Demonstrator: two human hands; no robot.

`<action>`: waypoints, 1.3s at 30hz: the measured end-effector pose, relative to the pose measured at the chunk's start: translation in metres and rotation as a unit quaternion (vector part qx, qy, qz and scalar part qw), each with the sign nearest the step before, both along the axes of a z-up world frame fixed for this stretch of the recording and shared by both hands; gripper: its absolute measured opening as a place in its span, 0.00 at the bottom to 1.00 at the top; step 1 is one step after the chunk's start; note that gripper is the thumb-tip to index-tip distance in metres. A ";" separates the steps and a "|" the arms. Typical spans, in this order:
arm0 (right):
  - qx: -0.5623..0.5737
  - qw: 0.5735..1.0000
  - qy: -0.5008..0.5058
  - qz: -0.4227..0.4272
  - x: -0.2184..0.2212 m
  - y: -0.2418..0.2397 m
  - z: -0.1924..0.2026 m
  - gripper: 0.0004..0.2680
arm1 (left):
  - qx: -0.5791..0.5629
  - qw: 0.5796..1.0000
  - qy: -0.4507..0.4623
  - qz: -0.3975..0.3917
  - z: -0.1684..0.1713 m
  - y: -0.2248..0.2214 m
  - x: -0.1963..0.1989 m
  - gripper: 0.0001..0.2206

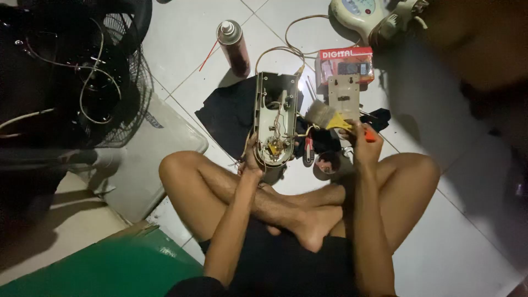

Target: Repairing and cleaning the internal components of a disassembled electronic appliance using a brush

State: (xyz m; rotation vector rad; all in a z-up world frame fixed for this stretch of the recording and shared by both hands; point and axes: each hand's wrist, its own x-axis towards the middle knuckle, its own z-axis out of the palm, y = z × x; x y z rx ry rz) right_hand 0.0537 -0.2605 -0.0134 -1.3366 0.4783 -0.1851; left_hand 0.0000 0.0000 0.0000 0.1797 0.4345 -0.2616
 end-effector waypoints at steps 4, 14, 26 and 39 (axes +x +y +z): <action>-0.138 0.987 0.071 0.028 -0.001 -0.004 -0.020 0.05 | -0.022 0.998 -0.059 -0.001 -0.048 0.002 0.001 0.31; -0.349 0.924 0.066 0.141 -0.014 -0.046 -0.033 0.12 | -0.155 0.921 -0.357 -0.008 -0.168 0.001 0.002 0.40; -0.455 0.857 0.030 0.242 -0.027 -0.045 -0.033 0.11 | 0.183 0.950 -0.229 -0.107 -0.065 0.018 -0.016 0.22; -0.276 0.905 -0.107 0.306 -0.018 0.000 0.078 0.17 | -0.132 0.941 -0.277 -0.146 -0.067 -0.013 0.010 0.31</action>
